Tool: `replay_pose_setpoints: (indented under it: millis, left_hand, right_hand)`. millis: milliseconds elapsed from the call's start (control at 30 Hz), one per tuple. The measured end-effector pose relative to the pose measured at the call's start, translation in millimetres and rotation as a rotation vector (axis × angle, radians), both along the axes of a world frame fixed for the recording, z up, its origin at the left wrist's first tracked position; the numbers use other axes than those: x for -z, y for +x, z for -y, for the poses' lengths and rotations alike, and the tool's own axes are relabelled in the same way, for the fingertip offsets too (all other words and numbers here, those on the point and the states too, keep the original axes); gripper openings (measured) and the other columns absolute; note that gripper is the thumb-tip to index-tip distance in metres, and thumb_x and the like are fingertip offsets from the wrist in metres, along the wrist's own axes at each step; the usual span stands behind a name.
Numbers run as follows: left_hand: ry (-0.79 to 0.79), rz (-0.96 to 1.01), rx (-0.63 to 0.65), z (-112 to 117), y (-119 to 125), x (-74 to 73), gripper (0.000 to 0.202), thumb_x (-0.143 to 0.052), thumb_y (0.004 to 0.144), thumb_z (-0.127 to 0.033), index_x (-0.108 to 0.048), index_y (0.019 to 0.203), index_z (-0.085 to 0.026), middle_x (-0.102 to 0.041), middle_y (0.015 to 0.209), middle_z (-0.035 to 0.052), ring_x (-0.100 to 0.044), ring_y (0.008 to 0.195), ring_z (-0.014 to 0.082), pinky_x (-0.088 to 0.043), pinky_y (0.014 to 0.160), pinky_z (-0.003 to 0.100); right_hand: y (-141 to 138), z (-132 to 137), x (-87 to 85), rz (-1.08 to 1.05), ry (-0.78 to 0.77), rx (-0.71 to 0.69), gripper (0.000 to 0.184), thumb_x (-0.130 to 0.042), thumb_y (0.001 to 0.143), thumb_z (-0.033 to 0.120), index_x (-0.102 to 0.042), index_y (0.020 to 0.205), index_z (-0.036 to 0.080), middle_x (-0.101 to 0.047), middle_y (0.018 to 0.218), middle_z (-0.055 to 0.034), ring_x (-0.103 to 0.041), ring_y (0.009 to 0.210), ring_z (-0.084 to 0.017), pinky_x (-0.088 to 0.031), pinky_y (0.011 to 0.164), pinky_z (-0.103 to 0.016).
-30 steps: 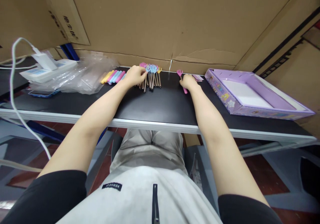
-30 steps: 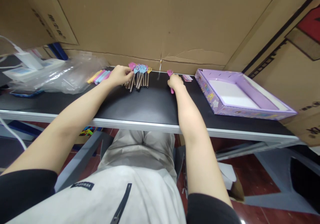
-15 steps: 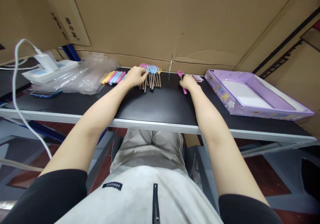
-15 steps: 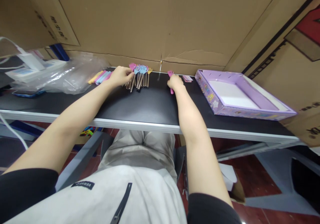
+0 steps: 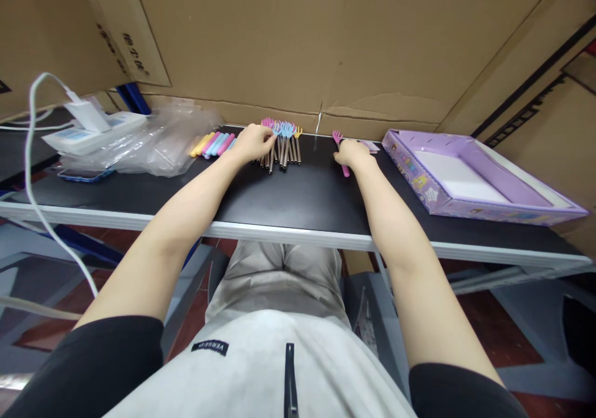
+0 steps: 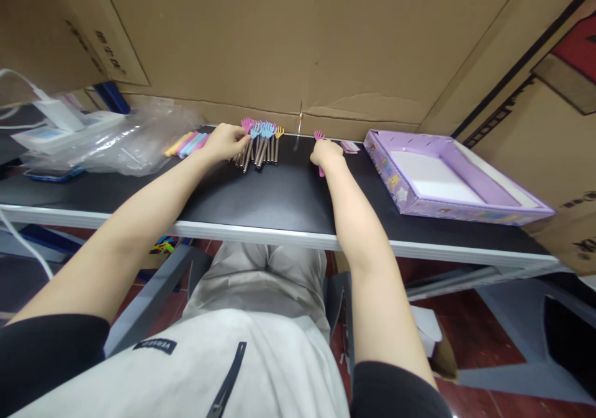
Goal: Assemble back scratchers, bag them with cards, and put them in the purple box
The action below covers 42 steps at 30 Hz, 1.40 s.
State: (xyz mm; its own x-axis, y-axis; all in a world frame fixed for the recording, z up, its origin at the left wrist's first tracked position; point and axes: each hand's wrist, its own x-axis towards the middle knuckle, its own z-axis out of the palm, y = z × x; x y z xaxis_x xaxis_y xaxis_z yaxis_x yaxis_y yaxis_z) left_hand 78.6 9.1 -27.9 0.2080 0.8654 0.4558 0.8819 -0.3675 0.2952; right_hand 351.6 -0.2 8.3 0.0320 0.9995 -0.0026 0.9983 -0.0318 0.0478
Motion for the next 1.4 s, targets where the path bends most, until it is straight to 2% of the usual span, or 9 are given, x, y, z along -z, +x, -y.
replay_pose_setpoints:
  millis: [133,367,567,667,833,1000,1200,1300,1400]
  left_hand:
    - [0.017,0.018,0.019,-6.5,-4.7,4.5,0.027,-0.053,0.097,-0.030,-0.059,0.073,-0.022,-0.057,0.070,0.0056,-0.058,0.077,0.0233,-0.050,0.090,0.039]
    - [0.001,0.004,0.025,-2.1,-1.7,1.3,0.027,-0.052,0.098,-0.034,-0.062,0.076,-0.022,-0.063,0.075,0.0081,-0.062,0.083,0.0258,-0.051,0.091,0.040]
    - [0.029,0.092,-0.169,-1.5,-16.5,-10.1,0.035,-0.051,0.096,-0.046,-0.074,0.096,-0.020,-0.076,0.102,0.0166,-0.065,0.121,0.0378,-0.046,0.107,0.052]
    - [0.081,0.216,-0.301,-1.8,-44.6,-17.8,0.055,-0.052,0.093,-0.061,-0.075,0.118,-0.017,-0.075,0.126,0.0192,-0.050,0.145,0.0424,-0.032,0.119,0.064]
    - [-0.087,0.132,-0.717,2.4,-83.4,-25.1,0.111,-0.059,0.072,-0.084,-0.062,0.145,0.001,-0.046,0.166,0.0350,-0.032,0.158,0.0534,-0.013,0.119,0.078]
    - [-0.233,0.171,-0.771,-2.0,-96.9,-17.5,0.143,-0.059,0.049,-0.099,-0.056,0.152,0.000,-0.038,0.171,0.0371,-0.022,0.160,0.0590,-0.008,0.117,0.081]
    - [-0.103,0.263,-0.733,-17.7,-104.1,-7.0,0.107,-0.070,0.054,-0.088,-0.069,0.130,-0.012,-0.049,0.168,0.0255,-0.026,0.156,0.0565,0.008,0.121,0.083]
    - [0.035,0.276,-0.715,-15.4,-99.8,-15.8,0.085,-0.075,0.066,-0.072,-0.070,0.123,-0.009,-0.053,0.163,0.0249,-0.032,0.154,0.0531,0.013,0.125,0.079]
    - [0.207,0.338,-0.643,-3.8,-87.3,-32.8,0.048,-0.064,0.092,-0.051,-0.071,0.120,-0.013,-0.057,0.159,0.0176,-0.039,0.153,0.0429,0.003,0.126,0.074]
  right_hand:
    - [-6.5,6.1,-2.1,0.050,-0.009,-0.034,0.043,-0.062,0.103,0.020,-0.071,0.140,-0.001,-0.073,0.134,-0.0318,-0.067,0.137,-0.039,-0.054,0.113,-0.047]
    - [-26.8,17.2,6.8,0.088,-0.011,-0.311,0.051,-0.053,0.110,0.026,-0.060,0.156,0.006,-0.057,0.161,-0.0261,-0.057,0.151,-0.038,-0.047,0.123,-0.050]
    - [-35.4,16.1,13.8,0.079,-0.063,-0.391,0.050,-0.042,0.111,0.021,-0.063,0.155,0.006,-0.062,0.157,-0.0241,-0.063,0.146,-0.036,-0.050,0.122,-0.044]
    - [-34.5,14.4,13.6,0.075,-0.065,-0.402,0.050,-0.044,0.111,0.022,-0.064,0.154,0.006,-0.062,0.158,-0.0238,-0.062,0.148,-0.034,-0.049,0.122,-0.041]
    - [-33.3,13.2,13.4,0.074,-0.059,-0.398,0.049,-0.046,0.111,0.022,-0.065,0.153,0.006,-0.062,0.158,-0.0237,-0.063,0.147,-0.034,-0.049,0.122,-0.040]
    - [-32.5,11.8,13.9,0.079,-0.064,-0.411,0.050,-0.045,0.111,0.021,-0.064,0.153,0.004,-0.062,0.158,-0.0246,-0.062,0.148,-0.035,-0.048,0.123,-0.039]
    - [-31.6,12.0,14.0,0.064,-0.048,-0.419,0.049,-0.046,0.110,0.020,-0.066,0.152,0.004,-0.062,0.158,-0.0246,-0.062,0.147,-0.034,-0.048,0.123,-0.039]
    - [-32.4,13.3,13.7,0.062,-0.043,-0.415,0.048,-0.047,0.110,0.020,-0.067,0.151,0.005,-0.063,0.157,-0.0244,-0.063,0.146,-0.034,-0.049,0.122,-0.039]
    - [-32.9,14.3,13.0,0.046,-0.054,-0.415,0.048,-0.047,0.110,0.019,-0.067,0.151,0.004,-0.062,0.158,-0.0251,-0.062,0.147,-0.035,-0.049,0.122,-0.040]
